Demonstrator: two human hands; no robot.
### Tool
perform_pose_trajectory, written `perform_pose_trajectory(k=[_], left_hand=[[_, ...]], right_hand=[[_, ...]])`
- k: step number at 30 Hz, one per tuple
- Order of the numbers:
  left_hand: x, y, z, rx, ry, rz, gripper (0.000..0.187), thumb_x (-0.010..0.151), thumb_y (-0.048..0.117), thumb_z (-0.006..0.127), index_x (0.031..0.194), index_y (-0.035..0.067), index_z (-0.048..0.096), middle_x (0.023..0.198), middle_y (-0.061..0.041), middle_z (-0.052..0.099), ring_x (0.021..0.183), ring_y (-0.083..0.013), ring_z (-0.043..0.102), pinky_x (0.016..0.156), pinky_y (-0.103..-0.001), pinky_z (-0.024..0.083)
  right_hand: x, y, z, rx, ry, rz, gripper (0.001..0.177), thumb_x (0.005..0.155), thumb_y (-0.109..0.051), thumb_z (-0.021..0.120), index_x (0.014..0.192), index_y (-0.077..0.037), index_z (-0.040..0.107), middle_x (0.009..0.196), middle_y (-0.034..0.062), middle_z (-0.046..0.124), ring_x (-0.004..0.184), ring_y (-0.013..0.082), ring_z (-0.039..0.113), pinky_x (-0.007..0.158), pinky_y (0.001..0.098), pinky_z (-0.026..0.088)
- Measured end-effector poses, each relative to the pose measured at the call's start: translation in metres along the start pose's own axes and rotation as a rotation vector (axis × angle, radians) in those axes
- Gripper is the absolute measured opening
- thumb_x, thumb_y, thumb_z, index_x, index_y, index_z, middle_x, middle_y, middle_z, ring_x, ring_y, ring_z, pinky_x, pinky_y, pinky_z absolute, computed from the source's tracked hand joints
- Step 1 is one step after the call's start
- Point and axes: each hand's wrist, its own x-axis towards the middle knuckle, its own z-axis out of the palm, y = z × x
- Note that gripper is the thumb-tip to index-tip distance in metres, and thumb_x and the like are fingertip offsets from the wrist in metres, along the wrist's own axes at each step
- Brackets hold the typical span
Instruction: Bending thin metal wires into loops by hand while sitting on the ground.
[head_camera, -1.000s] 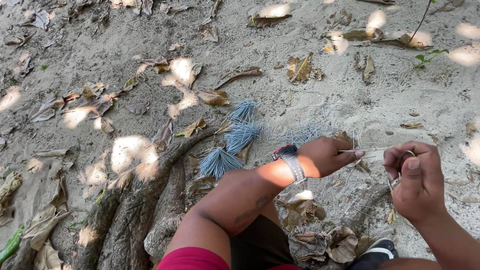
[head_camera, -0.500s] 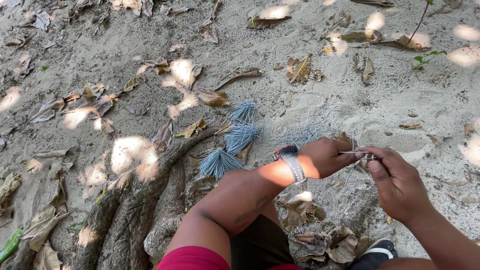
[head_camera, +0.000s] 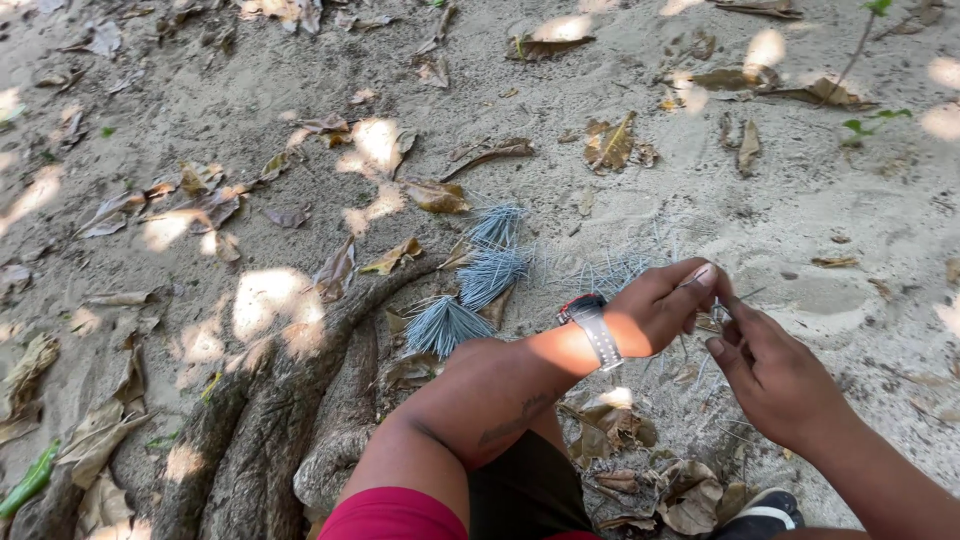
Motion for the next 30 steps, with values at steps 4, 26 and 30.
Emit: perform_pose_trajectory(k=[4,26,30], left_hand=[[0.013,-0.040,0.000,-0.172,0.034,0.048,0.038,0.115,0.033,0.040,0.111,0.004,0.064,0.094,-0.005,0.061,0.088,-0.0142,0.054,0.082,-0.031,0.049],[-0.011,0.034,-0.005,0.156,0.044,-0.123,0.042,0.109,0.034,0.041,0.094,0.007,0.070,0.083,-0.007,0.068,0.060,-0.0145,0.054,0.055,-0.032,0.044],[0.003,0.031,-0.004,0.396,0.061,-0.553,0.041,0.101,0.058,0.039,0.110,0.037,0.072,0.109,-0.005,0.077,0.120,-0.0333,0.067,0.111,-0.048,0.049]], right_hand=[[0.004,0.004,0.004,-0.063,0.011,-0.025,0.062,0.098,-0.034,0.051,0.155,-0.011,0.045,0.096,0.0101,0.075,0.078,0.0283,0.072,0.070,0.0426,0.054],[0.108,0.128,0.069,-0.433,-0.518,0.092,0.061,0.086,-0.062,0.069,0.133,-0.027,0.053,0.110,-0.0020,0.074,0.093,0.0179,0.075,0.085,0.0351,0.059],[0.197,0.295,0.144,-0.688,-0.339,0.204,0.065,0.088,-0.068,0.053,0.142,-0.033,0.062,0.131,0.0079,0.076,0.130,0.0289,0.068,0.108,0.0476,0.053]])
